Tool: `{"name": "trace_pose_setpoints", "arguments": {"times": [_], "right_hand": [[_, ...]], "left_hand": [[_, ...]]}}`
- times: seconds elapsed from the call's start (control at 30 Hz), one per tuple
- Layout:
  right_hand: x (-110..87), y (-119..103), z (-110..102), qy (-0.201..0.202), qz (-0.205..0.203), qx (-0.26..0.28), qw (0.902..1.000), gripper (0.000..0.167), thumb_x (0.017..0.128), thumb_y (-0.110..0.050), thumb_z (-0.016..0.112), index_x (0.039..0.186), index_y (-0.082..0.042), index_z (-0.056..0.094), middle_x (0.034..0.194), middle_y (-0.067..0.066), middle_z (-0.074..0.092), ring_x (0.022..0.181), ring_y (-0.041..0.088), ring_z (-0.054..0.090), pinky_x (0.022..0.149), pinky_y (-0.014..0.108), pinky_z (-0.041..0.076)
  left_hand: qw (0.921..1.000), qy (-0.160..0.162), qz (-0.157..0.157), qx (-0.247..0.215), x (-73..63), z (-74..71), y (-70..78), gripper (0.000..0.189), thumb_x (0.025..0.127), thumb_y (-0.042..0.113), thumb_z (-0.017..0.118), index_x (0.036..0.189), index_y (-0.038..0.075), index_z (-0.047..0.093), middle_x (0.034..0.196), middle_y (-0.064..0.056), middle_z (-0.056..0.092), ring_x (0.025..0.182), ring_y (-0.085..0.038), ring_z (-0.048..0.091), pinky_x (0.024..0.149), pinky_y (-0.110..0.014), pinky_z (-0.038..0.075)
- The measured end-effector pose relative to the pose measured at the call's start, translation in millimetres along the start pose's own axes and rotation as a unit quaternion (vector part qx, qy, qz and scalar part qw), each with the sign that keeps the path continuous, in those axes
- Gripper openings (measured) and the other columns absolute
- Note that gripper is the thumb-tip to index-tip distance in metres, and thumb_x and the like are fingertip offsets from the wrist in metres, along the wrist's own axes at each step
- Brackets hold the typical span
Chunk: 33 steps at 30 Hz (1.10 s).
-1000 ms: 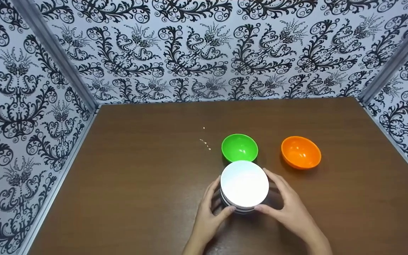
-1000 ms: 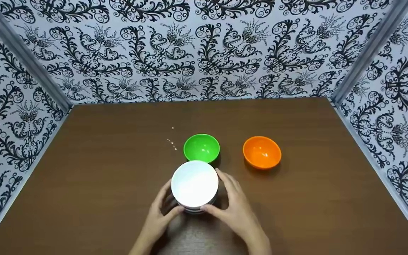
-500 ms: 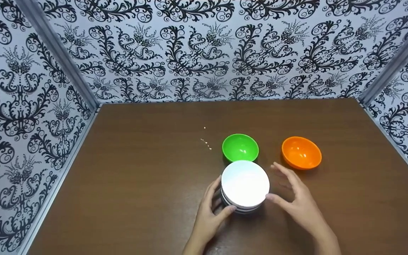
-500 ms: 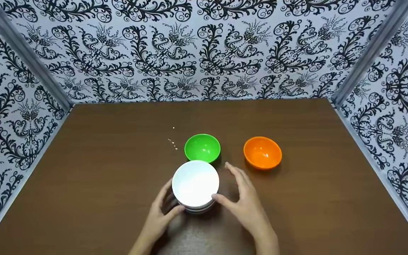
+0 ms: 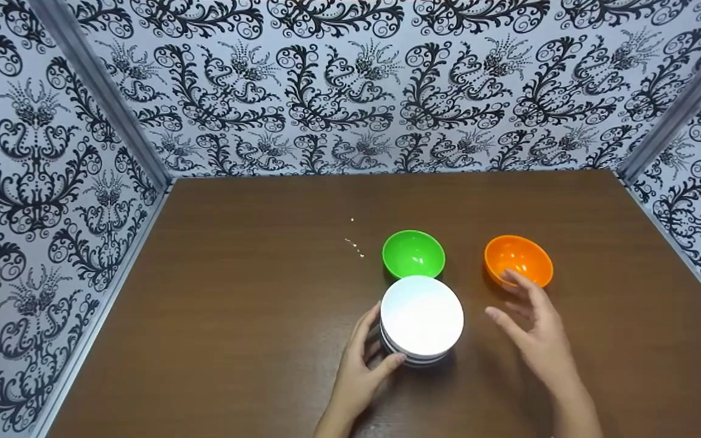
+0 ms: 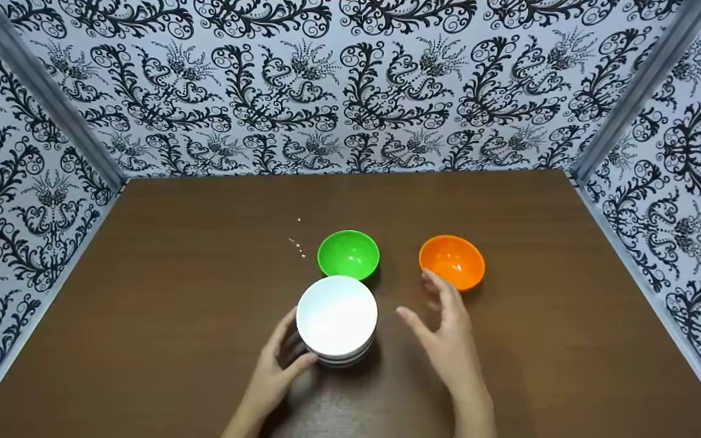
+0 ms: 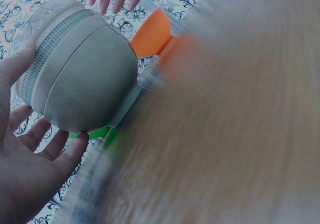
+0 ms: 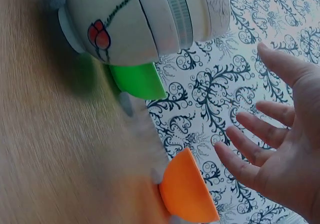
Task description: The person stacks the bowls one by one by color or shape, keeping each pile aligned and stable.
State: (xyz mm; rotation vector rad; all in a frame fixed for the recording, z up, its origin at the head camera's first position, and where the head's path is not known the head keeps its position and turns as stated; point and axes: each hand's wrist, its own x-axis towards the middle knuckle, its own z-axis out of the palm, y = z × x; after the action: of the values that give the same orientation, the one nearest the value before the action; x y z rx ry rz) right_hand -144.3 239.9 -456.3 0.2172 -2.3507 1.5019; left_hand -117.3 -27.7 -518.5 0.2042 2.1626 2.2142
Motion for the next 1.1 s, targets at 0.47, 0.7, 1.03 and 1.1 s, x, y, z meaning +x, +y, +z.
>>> {"name": "trace_pose_setpoints", "arguments": {"times": [0.47, 0.7, 1.03, 1.1], "right_hand": [[6.0, 14.2, -9.1, 0.154, 0.163, 0.101, 0.9693, 0.044, 0.092, -0.001, 0.067, 0.133, -0.002, 0.052, 0.114, -0.009, 0.06, 0.1, -0.004, 0.062, 0.086, 0.002, 0.048], [8.6, 22.8, -11.8, 0.18, 0.229, 0.176, 0.9403, 0.041, 0.093, -0.006, 0.067, 0.13, -0.016, 0.049, 0.117, -0.006, 0.053, 0.093, -0.003, 0.061, 0.075, 0.009, 0.055], [13.4, 30.3, -18.1, 0.148, 0.32, 0.217, 0.9104, 0.065, 0.098, -0.024, 0.062, 0.15, -0.018, 0.024, 0.121, -0.011, 0.038, 0.105, 0.002, 0.054, 0.08, 0.015, 0.058], [14.3, 32.8, -19.4, 0.128, 0.339, 0.232, 0.9029, 0.075, 0.098, -0.028, 0.06, 0.156, -0.018, 0.013, 0.122, -0.012, 0.036, 0.106, 0.002, 0.055, 0.084, 0.017, 0.058]], "left_hand": [[1.0, 0.0, 0.004, -0.007, -0.2, 0.2, -0.3, 0.083, 0.086, 0.026, 0.078, 0.156, 0.018, 0.033, 0.159, -0.007, 0.034, 0.143, -0.027, 0.042, 0.112, -0.032, 0.045], [1.0, 0.001, 0.005, 0.002, -1.0, 0.1, -1.5, 0.081, 0.088, 0.028, 0.077, 0.155, 0.019, 0.034, 0.16, -0.012, 0.032, 0.142, -0.033, 0.042, 0.112, -0.034, 0.046], [0.9999, -0.001, 0.007, -0.011, -2.1, -0.3, -0.1, 0.079, 0.088, 0.025, 0.077, 0.155, 0.019, 0.035, 0.16, -0.013, 0.031, 0.143, -0.032, 0.041, 0.112, -0.033, 0.046], [0.9999, 0.0, 0.006, -0.011, -2.2, -0.2, 0.1, 0.079, 0.088, 0.025, 0.077, 0.155, 0.019, 0.035, 0.16, -0.012, 0.032, 0.143, -0.032, 0.041, 0.112, -0.032, 0.045]]}}
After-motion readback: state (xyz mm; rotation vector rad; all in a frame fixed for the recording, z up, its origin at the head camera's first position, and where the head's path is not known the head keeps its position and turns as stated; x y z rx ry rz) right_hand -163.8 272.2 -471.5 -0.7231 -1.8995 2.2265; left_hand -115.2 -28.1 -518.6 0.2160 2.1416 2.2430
